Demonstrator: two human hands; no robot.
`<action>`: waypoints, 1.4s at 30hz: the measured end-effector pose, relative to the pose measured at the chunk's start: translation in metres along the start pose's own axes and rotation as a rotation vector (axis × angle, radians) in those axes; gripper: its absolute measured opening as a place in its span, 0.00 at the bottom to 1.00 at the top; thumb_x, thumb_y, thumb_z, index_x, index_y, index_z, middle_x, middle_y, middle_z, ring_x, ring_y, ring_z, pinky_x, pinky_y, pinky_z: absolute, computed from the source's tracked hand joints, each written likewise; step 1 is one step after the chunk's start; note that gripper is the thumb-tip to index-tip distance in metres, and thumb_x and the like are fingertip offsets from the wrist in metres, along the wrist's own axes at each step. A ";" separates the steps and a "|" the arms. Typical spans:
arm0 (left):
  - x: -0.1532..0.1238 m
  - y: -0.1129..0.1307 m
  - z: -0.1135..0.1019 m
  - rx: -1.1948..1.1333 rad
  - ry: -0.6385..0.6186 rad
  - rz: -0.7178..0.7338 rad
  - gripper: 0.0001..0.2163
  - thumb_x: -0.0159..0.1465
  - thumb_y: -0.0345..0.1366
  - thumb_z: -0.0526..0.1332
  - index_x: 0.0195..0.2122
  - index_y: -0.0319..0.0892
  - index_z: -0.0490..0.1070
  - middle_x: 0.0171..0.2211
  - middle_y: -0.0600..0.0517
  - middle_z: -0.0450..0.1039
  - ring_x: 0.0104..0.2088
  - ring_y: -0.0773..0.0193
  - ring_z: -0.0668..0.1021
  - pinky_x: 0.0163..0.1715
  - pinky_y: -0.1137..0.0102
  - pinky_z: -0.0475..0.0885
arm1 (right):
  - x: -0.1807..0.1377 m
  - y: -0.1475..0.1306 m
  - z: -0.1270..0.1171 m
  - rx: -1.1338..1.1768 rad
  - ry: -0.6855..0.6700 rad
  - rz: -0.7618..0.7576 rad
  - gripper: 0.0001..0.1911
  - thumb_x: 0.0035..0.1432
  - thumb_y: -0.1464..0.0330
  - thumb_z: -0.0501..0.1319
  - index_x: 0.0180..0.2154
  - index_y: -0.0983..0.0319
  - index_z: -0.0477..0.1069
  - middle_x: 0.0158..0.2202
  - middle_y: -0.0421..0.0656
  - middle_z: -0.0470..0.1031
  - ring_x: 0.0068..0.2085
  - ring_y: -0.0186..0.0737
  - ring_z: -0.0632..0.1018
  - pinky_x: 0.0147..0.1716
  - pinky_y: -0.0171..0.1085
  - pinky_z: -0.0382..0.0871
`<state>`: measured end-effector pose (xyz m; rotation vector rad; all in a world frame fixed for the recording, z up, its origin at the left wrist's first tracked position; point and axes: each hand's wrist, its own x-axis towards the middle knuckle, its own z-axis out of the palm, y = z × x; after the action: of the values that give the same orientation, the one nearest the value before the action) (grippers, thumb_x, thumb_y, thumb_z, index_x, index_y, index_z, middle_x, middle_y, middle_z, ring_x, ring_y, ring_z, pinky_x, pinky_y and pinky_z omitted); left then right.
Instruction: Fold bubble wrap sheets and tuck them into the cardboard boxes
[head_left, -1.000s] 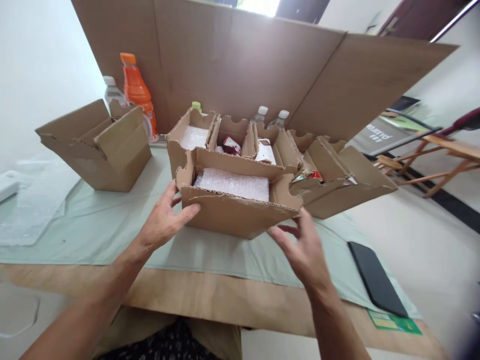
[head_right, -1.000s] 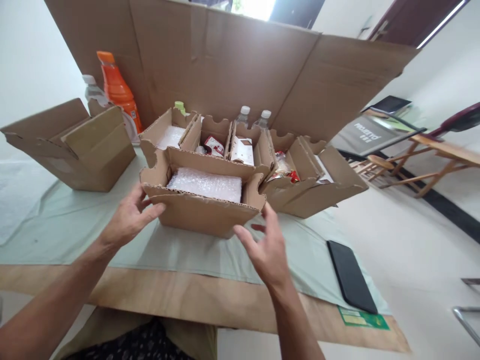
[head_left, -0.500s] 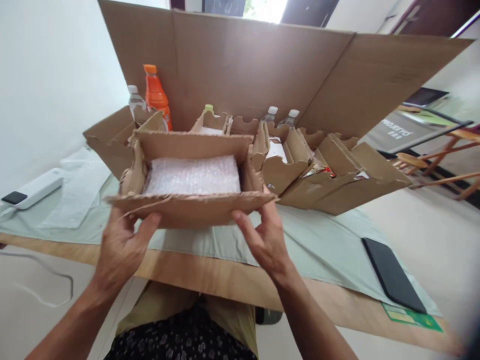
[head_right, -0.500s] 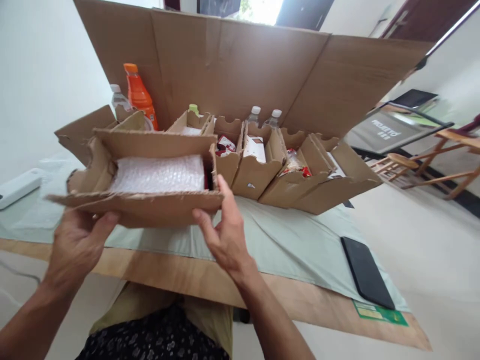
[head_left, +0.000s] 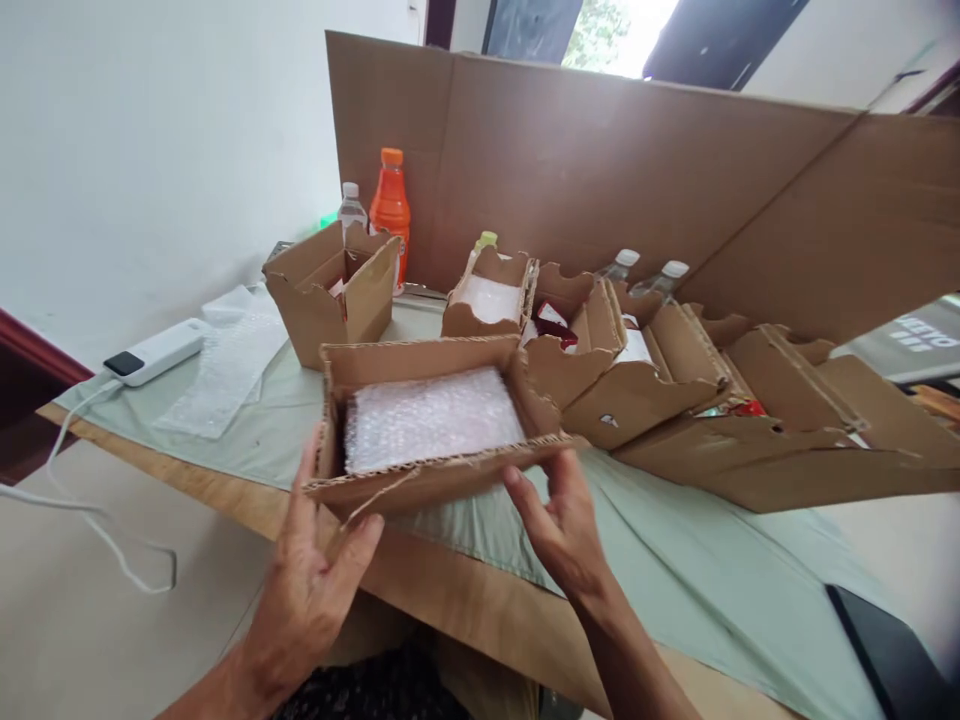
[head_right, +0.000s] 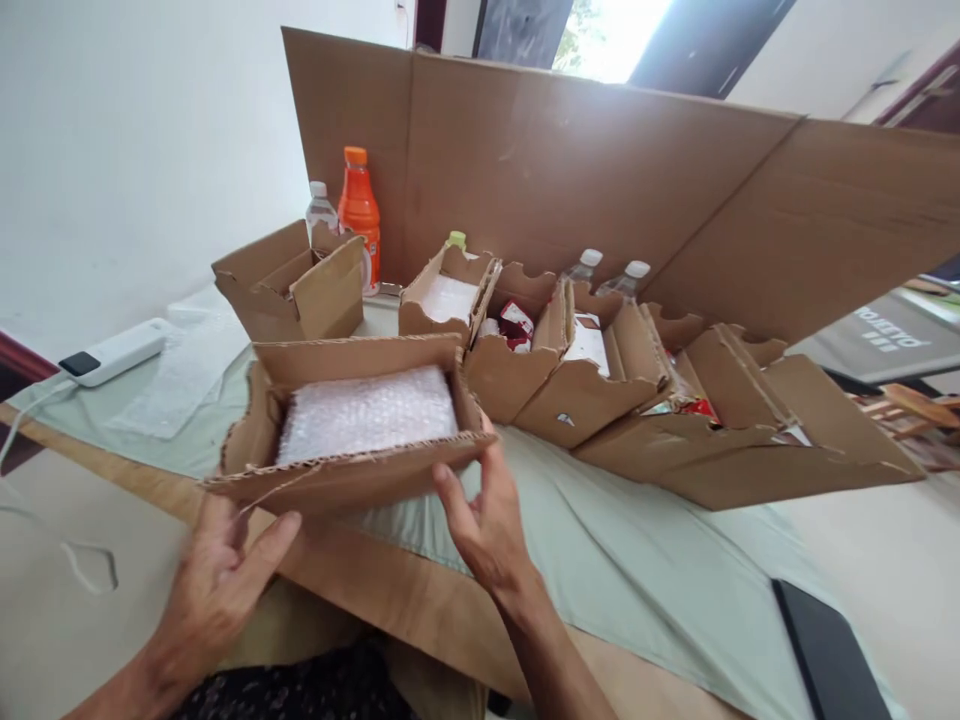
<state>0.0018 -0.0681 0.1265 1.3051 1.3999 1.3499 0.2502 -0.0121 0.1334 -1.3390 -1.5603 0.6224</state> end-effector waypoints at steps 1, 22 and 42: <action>0.001 -0.001 -0.005 0.004 0.036 0.003 0.41 0.70 0.45 0.64 0.77 0.54 0.40 0.78 0.49 0.45 0.76 0.48 0.53 0.76 0.54 0.49 | 0.018 -0.002 0.012 0.014 -0.056 -0.033 0.31 0.67 0.56 0.60 0.67 0.56 0.61 0.67 0.52 0.68 0.67 0.56 0.70 0.65 0.56 0.66; 0.025 -0.042 0.026 0.211 0.082 0.310 0.40 0.69 0.32 0.62 0.76 0.60 0.43 0.78 0.48 0.42 0.76 0.41 0.54 0.68 0.40 0.63 | 0.109 0.018 0.122 0.108 0.132 -0.184 0.20 0.69 0.60 0.52 0.57 0.59 0.70 0.60 0.49 0.75 0.60 0.44 0.75 0.63 0.47 0.67; 0.143 -0.043 0.032 0.336 -0.080 0.334 0.34 0.66 0.38 0.62 0.72 0.42 0.55 0.73 0.38 0.58 0.73 0.45 0.63 0.69 0.45 0.63 | 0.094 0.060 0.124 0.089 0.043 0.034 0.14 0.61 0.62 0.54 0.43 0.60 0.73 0.41 0.48 0.82 0.42 0.46 0.81 0.45 0.45 0.75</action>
<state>0.0021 0.0818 0.0961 1.8613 1.4406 1.2902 0.1726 0.1175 0.0620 -1.3065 -1.4616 0.6719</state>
